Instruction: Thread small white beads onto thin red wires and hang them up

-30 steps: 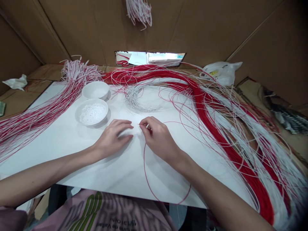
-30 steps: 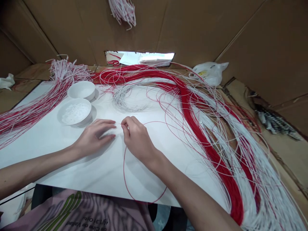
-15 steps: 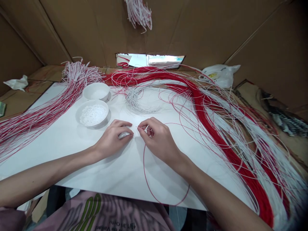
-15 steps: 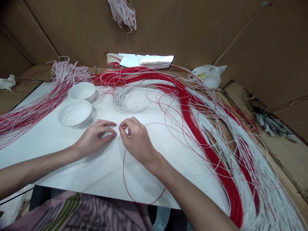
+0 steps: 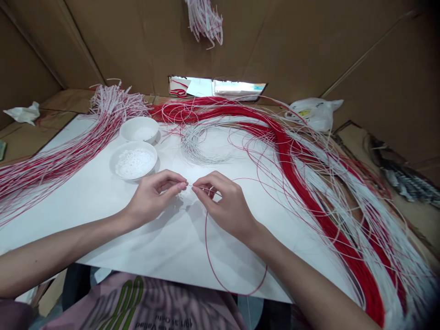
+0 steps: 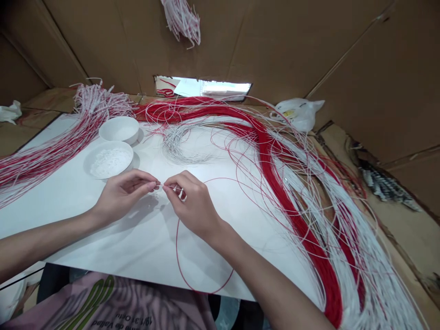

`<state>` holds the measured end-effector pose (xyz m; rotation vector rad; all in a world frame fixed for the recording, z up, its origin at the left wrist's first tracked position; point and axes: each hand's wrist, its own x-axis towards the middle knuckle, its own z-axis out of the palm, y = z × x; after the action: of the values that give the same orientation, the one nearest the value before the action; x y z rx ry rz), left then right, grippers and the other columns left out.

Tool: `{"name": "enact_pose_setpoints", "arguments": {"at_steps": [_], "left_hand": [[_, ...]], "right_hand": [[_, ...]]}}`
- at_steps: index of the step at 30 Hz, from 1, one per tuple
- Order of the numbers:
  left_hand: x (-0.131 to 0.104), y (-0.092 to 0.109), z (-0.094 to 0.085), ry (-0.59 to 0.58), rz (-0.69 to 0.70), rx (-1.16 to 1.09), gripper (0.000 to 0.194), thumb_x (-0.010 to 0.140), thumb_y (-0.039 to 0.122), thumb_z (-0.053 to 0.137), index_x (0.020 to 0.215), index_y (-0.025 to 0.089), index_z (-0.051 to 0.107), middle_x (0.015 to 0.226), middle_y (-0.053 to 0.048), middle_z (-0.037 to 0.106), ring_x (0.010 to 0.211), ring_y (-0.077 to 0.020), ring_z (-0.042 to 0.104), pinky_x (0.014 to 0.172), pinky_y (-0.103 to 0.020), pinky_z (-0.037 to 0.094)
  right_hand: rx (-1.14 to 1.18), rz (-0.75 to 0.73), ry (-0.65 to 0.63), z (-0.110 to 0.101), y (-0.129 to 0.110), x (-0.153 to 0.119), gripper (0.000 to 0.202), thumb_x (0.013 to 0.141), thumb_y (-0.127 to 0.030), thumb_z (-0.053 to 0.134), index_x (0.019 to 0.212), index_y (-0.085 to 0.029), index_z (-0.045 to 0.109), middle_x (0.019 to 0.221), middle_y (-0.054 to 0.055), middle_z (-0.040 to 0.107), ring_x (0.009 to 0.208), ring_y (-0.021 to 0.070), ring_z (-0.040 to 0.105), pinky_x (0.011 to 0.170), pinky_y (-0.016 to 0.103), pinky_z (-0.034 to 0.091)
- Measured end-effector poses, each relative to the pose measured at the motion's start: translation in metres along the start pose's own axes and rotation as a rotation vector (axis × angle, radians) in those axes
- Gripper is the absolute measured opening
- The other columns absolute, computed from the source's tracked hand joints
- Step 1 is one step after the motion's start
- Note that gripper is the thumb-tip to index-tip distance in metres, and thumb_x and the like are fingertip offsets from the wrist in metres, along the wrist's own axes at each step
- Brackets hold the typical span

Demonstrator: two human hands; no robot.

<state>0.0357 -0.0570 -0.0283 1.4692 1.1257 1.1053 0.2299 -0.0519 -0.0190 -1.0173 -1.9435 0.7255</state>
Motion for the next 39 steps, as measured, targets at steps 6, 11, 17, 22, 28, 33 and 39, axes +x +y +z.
{"name": "enact_pose_setpoints", "arguments": {"at_steps": [6, 11, 17, 22, 28, 33, 39], "left_hand": [[-0.001, -0.001, 0.002, -0.04, 0.028, 0.0, 0.011, 0.084, 0.026, 0.07, 0.092, 0.018, 0.069, 0.086, -0.002, 0.071, 0.08, -0.0126, 0.068, 0.074, -0.021, 0.057], [-0.002, -0.001, 0.001, -0.06, 0.03, 0.034, 0.014, 0.086, 0.027, 0.067, 0.095, 0.017, 0.068, 0.086, -0.003, 0.071, 0.079, -0.0138, 0.068, 0.073, -0.024, 0.057], [0.001, -0.001, -0.001, 0.005, -0.082, 0.0, 0.021, 0.082, 0.034, 0.071, 0.094, 0.016, 0.068, 0.085, -0.005, 0.07, 0.077, -0.0157, 0.068, 0.067, -0.025, 0.058], [0.002, 0.0, -0.001, 0.017, -0.116, -0.026, 0.02, 0.081, 0.032, 0.072, 0.092, 0.016, 0.069, 0.084, -0.005, 0.07, 0.077, -0.0146, 0.067, 0.069, -0.024, 0.058], [0.003, 0.002, 0.001, 0.02, -0.154, -0.048, 0.019, 0.08, 0.031, 0.073, 0.091, 0.015, 0.069, 0.082, -0.004, 0.07, 0.076, -0.0135, 0.068, 0.069, -0.022, 0.057], [0.003, 0.003, 0.0, 0.006, -0.161, -0.056, 0.021, 0.08, 0.033, 0.073, 0.091, 0.016, 0.068, 0.081, -0.005, 0.071, 0.076, -0.0152, 0.068, 0.068, -0.025, 0.058], [0.003, -0.001, -0.001, 0.052, -0.086, 0.009, 0.019, 0.08, 0.033, 0.072, 0.09, 0.017, 0.069, 0.081, -0.003, 0.07, 0.074, -0.0139, 0.067, 0.068, -0.024, 0.056]], "right_hand": [[-0.008, -0.062, 0.001, 0.008, 0.003, -0.004, 0.008, 0.091, -0.017, 0.058, 0.09, -0.019, 0.065, 0.083, 0.001, 0.062, 0.071, 0.0106, 0.058, 0.06, 0.022, 0.048], [0.002, -0.039, -0.031, 0.008, 0.002, -0.005, 0.007, 0.09, -0.017, 0.059, 0.092, -0.02, 0.065, 0.086, 0.002, 0.064, 0.071, 0.0116, 0.059, 0.061, 0.024, 0.05], [0.161, 0.115, -0.052, -0.008, -0.001, 0.003, 0.031, 0.077, -0.01, 0.058, 0.106, -0.022, 0.06, 0.099, 0.004, 0.066, 0.079, 0.0143, 0.062, 0.071, 0.029, 0.052], [0.435, 0.369, 0.11, -0.02, 0.005, 0.015, 0.012, 0.081, -0.018, 0.055, 0.09, -0.018, 0.063, 0.086, 0.003, 0.068, 0.075, 0.0138, 0.063, 0.069, 0.028, 0.05], [0.406, 0.366, 0.088, -0.016, 0.008, 0.014, 0.007, 0.084, -0.023, 0.059, 0.085, -0.018, 0.064, 0.085, 0.002, 0.067, 0.075, 0.0138, 0.063, 0.067, 0.027, 0.051], [0.096, 0.062, -0.024, -0.005, 0.005, 0.003, 0.008, 0.087, -0.022, 0.064, 0.094, -0.02, 0.063, 0.091, 0.002, 0.066, 0.078, 0.0133, 0.062, 0.073, 0.027, 0.052], [-0.067, -0.086, -0.043, 0.006, 0.005, -0.005, 0.005, 0.091, -0.018, 0.059, 0.091, -0.02, 0.064, 0.085, 0.002, 0.067, 0.071, 0.0121, 0.061, 0.067, 0.025, 0.05]]}}
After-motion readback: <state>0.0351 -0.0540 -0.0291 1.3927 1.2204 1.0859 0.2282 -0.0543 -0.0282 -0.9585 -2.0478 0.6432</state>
